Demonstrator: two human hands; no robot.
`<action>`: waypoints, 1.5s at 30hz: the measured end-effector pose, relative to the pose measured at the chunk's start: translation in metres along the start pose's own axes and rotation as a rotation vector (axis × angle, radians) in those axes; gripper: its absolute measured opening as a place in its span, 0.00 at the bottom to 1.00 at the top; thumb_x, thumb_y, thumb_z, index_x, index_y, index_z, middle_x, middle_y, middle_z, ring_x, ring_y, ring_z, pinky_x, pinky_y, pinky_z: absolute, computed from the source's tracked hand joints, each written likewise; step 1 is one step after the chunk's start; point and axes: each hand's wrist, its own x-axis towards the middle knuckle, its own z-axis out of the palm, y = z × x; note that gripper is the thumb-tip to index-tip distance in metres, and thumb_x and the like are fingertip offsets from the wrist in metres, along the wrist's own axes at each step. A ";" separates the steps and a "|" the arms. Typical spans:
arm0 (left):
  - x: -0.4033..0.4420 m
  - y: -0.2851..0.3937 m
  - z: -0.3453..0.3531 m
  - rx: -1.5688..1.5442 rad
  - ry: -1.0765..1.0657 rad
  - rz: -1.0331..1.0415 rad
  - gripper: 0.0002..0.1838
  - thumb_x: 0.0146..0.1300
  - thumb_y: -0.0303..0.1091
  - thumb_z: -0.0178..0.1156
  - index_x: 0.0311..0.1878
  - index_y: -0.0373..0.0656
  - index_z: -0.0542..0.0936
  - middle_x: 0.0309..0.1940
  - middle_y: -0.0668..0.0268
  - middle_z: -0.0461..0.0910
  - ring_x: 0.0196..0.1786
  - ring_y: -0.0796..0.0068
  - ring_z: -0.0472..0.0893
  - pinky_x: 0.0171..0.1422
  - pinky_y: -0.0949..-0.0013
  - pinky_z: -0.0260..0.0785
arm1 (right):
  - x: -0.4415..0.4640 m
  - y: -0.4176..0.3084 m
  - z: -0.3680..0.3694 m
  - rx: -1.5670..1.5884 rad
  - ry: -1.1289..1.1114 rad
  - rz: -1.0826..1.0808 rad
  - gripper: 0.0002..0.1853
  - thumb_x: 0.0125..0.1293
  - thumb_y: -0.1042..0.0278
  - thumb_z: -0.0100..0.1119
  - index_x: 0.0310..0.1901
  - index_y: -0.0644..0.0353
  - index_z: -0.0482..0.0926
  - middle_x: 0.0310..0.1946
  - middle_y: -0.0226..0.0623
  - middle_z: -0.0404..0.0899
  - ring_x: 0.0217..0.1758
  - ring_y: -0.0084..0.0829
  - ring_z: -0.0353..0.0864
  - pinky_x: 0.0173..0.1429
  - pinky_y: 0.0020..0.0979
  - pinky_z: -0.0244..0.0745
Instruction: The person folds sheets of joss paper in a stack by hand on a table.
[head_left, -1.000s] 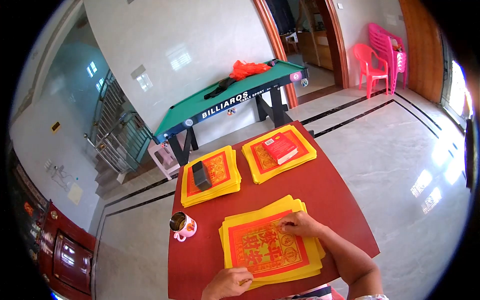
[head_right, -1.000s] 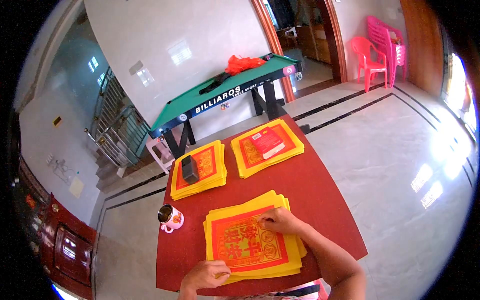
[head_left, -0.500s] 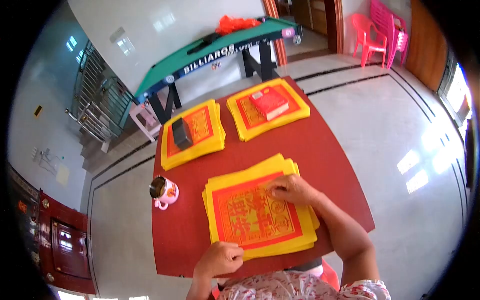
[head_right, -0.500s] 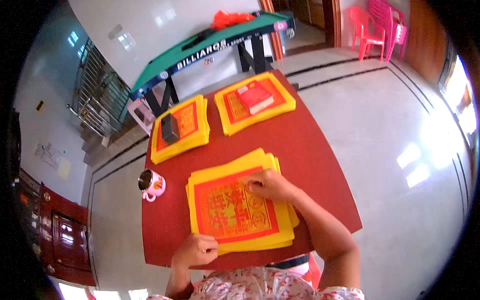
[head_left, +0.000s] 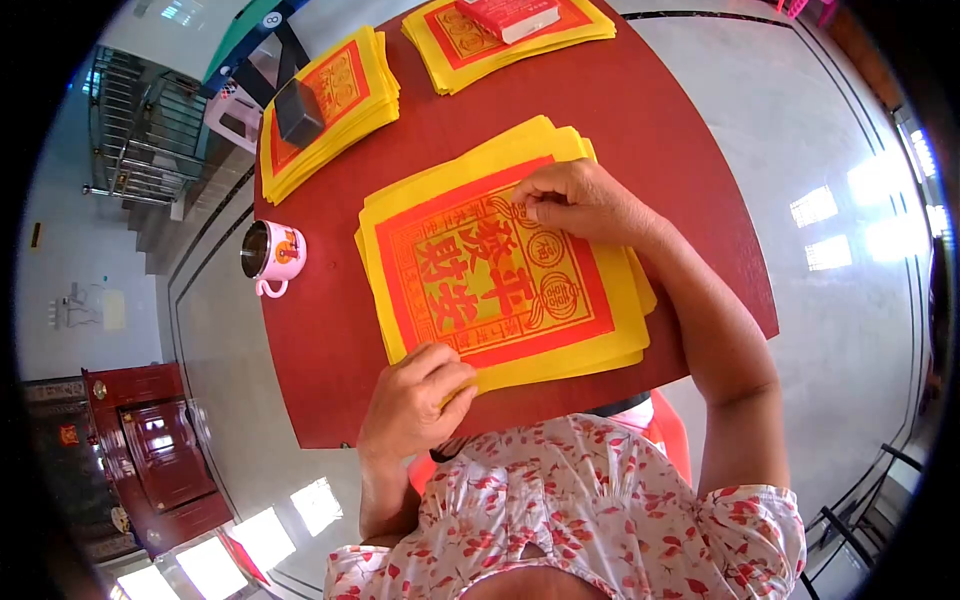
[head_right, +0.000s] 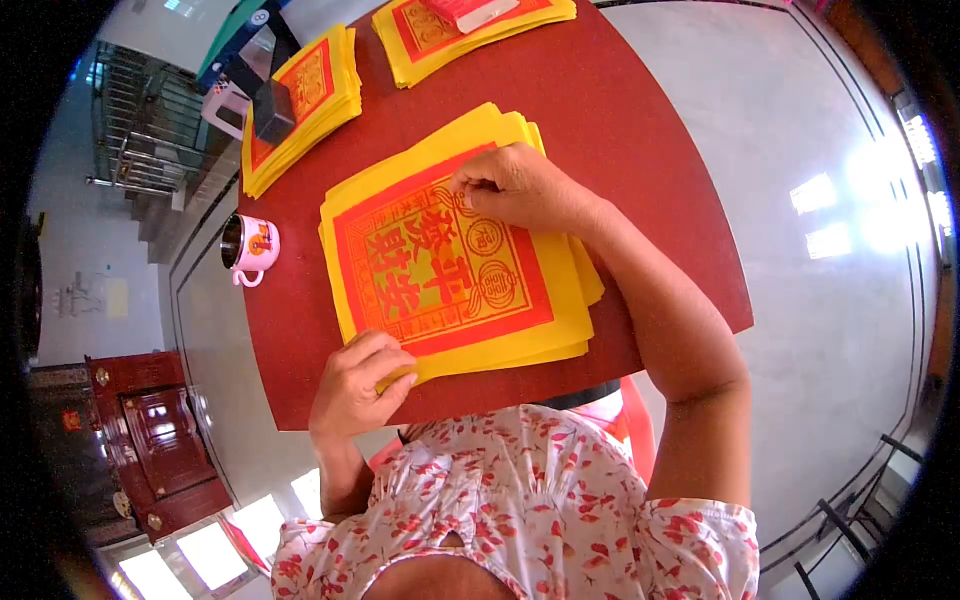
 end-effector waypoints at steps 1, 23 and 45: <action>-0.001 0.003 0.000 0.003 -0.030 -0.039 0.08 0.45 0.26 0.64 0.31 0.40 0.78 0.29 0.65 0.71 0.35 0.65 0.74 0.35 0.65 0.69 | 0.000 -0.002 -0.001 -0.019 0.014 -0.007 0.09 0.59 0.72 0.57 0.41 0.65 0.78 0.30 0.37 0.80 0.32 0.26 0.80 0.37 0.27 0.75; 0.004 -0.002 0.000 0.016 -0.102 0.015 0.16 0.44 0.31 0.68 0.36 0.36 0.77 0.35 0.59 0.72 0.39 0.60 0.74 0.41 0.63 0.69 | 0.000 -0.004 -0.001 -0.050 0.015 -0.023 0.08 0.60 0.73 0.56 0.39 0.66 0.78 0.30 0.38 0.81 0.30 0.29 0.81 0.33 0.28 0.77; -0.049 -0.035 0.007 0.045 0.359 -0.557 0.17 0.59 0.36 0.58 0.47 0.33 0.75 0.39 0.54 0.75 0.41 0.55 0.77 0.42 0.63 0.70 | 0.000 -0.020 -0.006 -0.013 -0.041 0.153 0.10 0.61 0.74 0.56 0.42 0.67 0.77 0.35 0.39 0.80 0.36 0.26 0.79 0.40 0.24 0.75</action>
